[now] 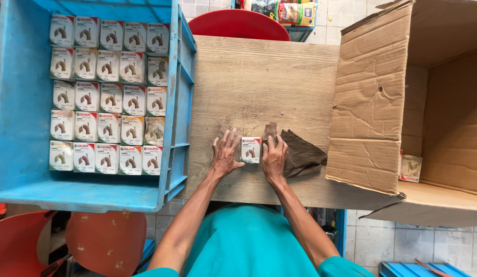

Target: The person repeatedly picks up small white boxes from a cardboard box, wipes each one with a brown cloth on a wooden surface, and places the cleaned boxes into a blue crate. The process is repeated for multiple boxes throughout the clip.

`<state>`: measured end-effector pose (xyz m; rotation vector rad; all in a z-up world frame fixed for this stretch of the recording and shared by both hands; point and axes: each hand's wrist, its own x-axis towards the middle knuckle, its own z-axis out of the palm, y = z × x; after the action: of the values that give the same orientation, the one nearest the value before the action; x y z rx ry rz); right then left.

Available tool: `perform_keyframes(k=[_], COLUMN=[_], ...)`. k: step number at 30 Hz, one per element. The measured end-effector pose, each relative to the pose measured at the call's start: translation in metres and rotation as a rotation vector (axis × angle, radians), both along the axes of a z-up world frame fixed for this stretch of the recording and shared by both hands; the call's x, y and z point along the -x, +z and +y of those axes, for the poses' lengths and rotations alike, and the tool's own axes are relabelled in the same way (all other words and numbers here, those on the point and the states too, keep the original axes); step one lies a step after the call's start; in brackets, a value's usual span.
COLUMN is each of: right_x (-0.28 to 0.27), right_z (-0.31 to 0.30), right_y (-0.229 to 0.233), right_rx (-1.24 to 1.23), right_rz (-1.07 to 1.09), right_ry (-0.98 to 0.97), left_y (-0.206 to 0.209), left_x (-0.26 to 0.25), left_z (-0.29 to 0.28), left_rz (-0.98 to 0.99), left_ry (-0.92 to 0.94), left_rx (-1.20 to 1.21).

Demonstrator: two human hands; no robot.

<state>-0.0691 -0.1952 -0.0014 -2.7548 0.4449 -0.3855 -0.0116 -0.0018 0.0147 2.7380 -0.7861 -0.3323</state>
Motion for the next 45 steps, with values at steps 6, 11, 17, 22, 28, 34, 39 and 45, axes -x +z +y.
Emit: perform_keyframes(k=[6, 11, 17, 22, 28, 34, 39, 45], right_x=[0.000, -0.012, -0.044, -0.088, -0.159, -0.238, -0.287, -0.318], right_z=[0.003, -0.014, 0.015, 0.077, 0.194, 0.267, 0.272, 0.265], right_y=[0.101, 0.161, 0.250, 0.269, 0.283, 0.230, 0.150, 0.061], right_rx=[-0.661, -0.751, -0.584, -0.479, -0.401, -0.357, -0.119, 0.045], right_rz=[0.061, 0.156, 0.227, 0.076, -0.044, 0.144, 0.306, 0.259], right_ry=[0.273, 0.392, 0.534, 0.654, 0.694, 0.583, 0.408, 0.405], left_y=[0.041, 0.099, 0.187, 0.230, 0.240, 0.191, 0.129, 0.082], left_x=[-0.002, -0.001, -0.013, -0.046, -0.115, -0.196, -0.249, -0.265], left_z=[-0.002, -0.010, 0.017, 0.091, 0.205, 0.255, 0.238, 0.238], left_rz=[-0.073, -0.133, -0.306, -0.414, -0.369, -0.128, -0.021, -0.376], left_ry=[0.066, 0.084, 0.082, 0.103, 0.107, 0.092, 0.062, -0.055], left_rx=[0.140, 0.310, 0.403, 0.382, 0.363, 0.412, 0.365, 0.156])
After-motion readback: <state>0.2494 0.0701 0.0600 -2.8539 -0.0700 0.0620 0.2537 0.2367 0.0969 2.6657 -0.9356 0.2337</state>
